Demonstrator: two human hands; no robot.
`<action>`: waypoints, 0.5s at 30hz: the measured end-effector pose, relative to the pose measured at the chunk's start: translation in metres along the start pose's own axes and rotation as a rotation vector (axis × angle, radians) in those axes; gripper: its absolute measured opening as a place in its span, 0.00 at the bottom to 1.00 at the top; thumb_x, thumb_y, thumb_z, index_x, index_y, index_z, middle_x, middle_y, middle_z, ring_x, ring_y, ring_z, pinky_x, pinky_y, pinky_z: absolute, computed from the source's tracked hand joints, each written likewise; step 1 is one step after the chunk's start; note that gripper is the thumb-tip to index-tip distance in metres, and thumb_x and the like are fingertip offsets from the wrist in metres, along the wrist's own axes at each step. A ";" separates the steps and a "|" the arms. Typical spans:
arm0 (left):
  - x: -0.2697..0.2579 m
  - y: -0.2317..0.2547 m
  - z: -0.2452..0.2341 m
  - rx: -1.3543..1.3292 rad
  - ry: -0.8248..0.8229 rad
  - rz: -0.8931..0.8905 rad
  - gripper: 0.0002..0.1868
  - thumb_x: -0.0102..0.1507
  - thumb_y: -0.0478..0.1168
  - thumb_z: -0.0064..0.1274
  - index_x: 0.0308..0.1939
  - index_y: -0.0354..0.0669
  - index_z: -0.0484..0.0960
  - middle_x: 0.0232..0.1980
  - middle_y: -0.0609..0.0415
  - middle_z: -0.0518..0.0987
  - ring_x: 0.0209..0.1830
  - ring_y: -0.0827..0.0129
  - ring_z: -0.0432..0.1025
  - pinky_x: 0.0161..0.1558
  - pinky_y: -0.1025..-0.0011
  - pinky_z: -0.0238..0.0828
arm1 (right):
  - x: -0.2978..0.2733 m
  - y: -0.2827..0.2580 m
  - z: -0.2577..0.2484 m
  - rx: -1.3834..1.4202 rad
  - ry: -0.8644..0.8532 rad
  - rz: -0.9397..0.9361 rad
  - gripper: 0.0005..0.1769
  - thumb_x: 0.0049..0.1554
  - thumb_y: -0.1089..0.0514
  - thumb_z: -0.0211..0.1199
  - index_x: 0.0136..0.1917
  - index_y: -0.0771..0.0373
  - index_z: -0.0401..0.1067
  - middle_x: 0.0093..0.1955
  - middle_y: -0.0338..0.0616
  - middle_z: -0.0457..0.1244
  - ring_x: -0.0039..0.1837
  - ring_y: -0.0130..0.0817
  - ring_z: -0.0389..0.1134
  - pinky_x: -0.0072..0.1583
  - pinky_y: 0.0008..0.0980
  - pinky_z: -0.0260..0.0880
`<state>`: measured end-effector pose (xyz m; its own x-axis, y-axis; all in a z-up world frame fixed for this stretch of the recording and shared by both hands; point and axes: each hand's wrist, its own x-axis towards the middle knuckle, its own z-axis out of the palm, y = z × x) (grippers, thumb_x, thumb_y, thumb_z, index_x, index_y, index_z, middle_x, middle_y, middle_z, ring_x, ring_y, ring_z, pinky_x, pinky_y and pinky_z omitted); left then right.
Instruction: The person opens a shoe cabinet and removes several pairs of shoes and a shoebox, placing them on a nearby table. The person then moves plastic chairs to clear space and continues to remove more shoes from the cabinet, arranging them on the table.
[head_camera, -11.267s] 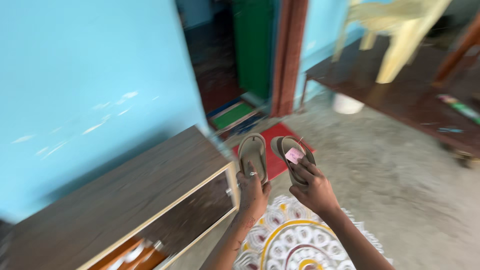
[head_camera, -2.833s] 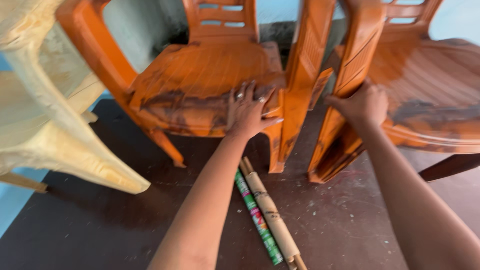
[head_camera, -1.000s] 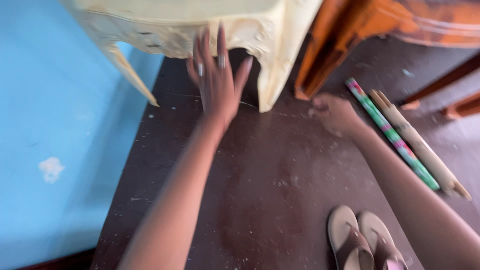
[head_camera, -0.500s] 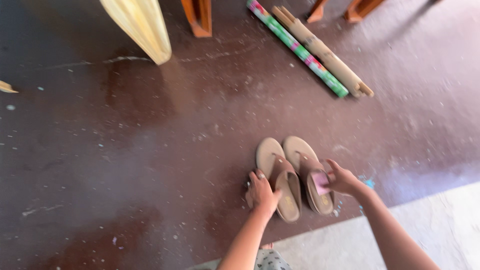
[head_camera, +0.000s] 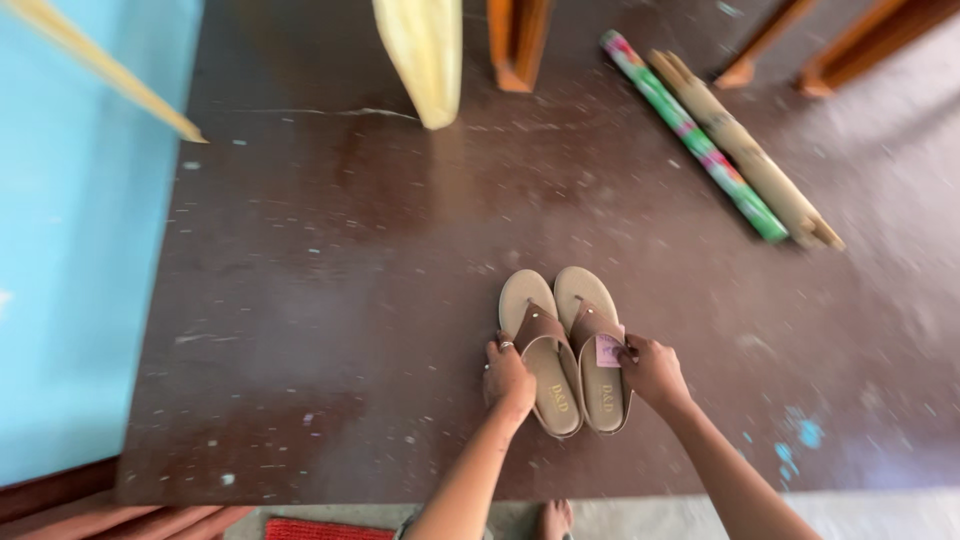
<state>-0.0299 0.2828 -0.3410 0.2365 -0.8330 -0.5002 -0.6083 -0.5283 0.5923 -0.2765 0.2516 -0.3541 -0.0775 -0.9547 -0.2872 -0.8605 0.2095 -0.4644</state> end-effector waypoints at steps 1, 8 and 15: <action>0.014 -0.011 -0.026 -0.021 0.019 0.004 0.30 0.68 0.38 0.45 0.74 0.41 0.57 0.68 0.40 0.65 0.60 0.40 0.71 0.58 0.51 0.72 | 0.015 -0.026 0.009 0.036 -0.002 -0.027 0.17 0.55 0.56 0.64 0.58 0.59 0.77 0.50 0.56 0.72 0.52 0.55 0.75 0.56 0.48 0.75; 0.133 -0.083 -0.247 0.105 0.264 0.014 0.34 0.66 0.36 0.47 0.76 0.50 0.56 0.68 0.49 0.67 0.61 0.48 0.72 0.59 0.55 0.73 | 0.132 -0.279 0.094 0.056 -0.049 -0.159 0.19 0.56 0.55 0.62 0.60 0.58 0.77 0.50 0.54 0.73 0.53 0.52 0.75 0.57 0.47 0.75; 0.242 -0.155 -0.389 0.192 0.089 -0.086 0.63 0.59 0.56 0.68 0.81 0.53 0.34 0.73 0.45 0.61 0.70 0.45 0.65 0.66 0.55 0.70 | 0.176 -0.454 0.162 0.050 -0.247 0.019 0.46 0.54 0.45 0.68 0.80 0.52 0.53 0.65 0.50 0.68 0.64 0.47 0.73 0.65 0.42 0.74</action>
<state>0.4164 0.0990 -0.3077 0.3545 -0.8018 -0.4810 -0.7138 -0.5643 0.4147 0.1819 0.0226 -0.3292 0.0374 -0.8714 -0.4891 -0.8338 0.2426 -0.4960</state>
